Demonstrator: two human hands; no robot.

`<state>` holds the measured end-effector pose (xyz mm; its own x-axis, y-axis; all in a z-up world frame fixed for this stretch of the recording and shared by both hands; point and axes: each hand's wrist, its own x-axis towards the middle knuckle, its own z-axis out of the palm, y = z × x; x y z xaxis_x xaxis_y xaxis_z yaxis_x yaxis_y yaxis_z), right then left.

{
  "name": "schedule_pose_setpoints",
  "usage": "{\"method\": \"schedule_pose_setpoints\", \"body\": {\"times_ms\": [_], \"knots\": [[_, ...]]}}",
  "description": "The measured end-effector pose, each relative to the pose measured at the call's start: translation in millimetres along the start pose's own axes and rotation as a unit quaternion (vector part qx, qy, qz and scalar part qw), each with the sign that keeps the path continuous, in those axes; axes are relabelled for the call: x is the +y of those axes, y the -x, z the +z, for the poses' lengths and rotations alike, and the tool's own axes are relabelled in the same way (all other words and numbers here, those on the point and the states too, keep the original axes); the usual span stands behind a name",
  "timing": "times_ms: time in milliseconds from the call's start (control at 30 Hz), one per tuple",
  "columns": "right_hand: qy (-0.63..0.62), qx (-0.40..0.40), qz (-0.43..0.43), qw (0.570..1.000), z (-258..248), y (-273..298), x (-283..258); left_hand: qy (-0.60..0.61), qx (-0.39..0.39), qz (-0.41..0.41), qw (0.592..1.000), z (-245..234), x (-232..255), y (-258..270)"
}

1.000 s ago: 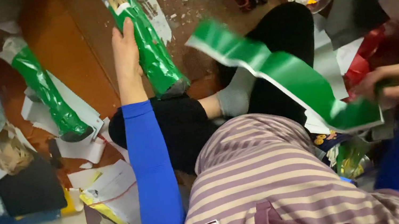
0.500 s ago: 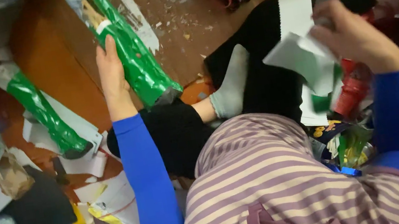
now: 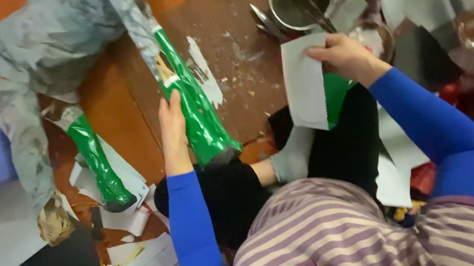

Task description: Wrapping green tape around the legs of a paper-mache giraffe

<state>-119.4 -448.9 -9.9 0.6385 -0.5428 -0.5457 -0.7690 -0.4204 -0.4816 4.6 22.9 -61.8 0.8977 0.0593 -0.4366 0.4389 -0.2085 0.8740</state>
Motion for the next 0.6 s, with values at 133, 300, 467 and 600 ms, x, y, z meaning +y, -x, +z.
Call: {"method": "schedule_pose_setpoints", "body": {"times_ms": [133,300,467,600], "knots": [[-0.051,-0.049,-0.179,0.981,-0.5,-96.8,-44.0,0.014,-0.005,-0.019,1.0,2.7,-7.9,9.5],[0.087,-0.047,-0.15,0.984,2.8,-182.2,-58.9,0.024,-0.006,-0.017,1.0,2.0,-18.7,14.6],[0.264,0.18,-0.238,0.917,30.4,-240.0,-50.5,0.059,-0.039,-0.005,0.997,8.1,-8.1,30.8],[0.333,0.23,-0.219,0.888,61.5,-222.8,-71.9,0.055,-0.038,-0.004,0.998,11.7,9.5,42.4]]}}
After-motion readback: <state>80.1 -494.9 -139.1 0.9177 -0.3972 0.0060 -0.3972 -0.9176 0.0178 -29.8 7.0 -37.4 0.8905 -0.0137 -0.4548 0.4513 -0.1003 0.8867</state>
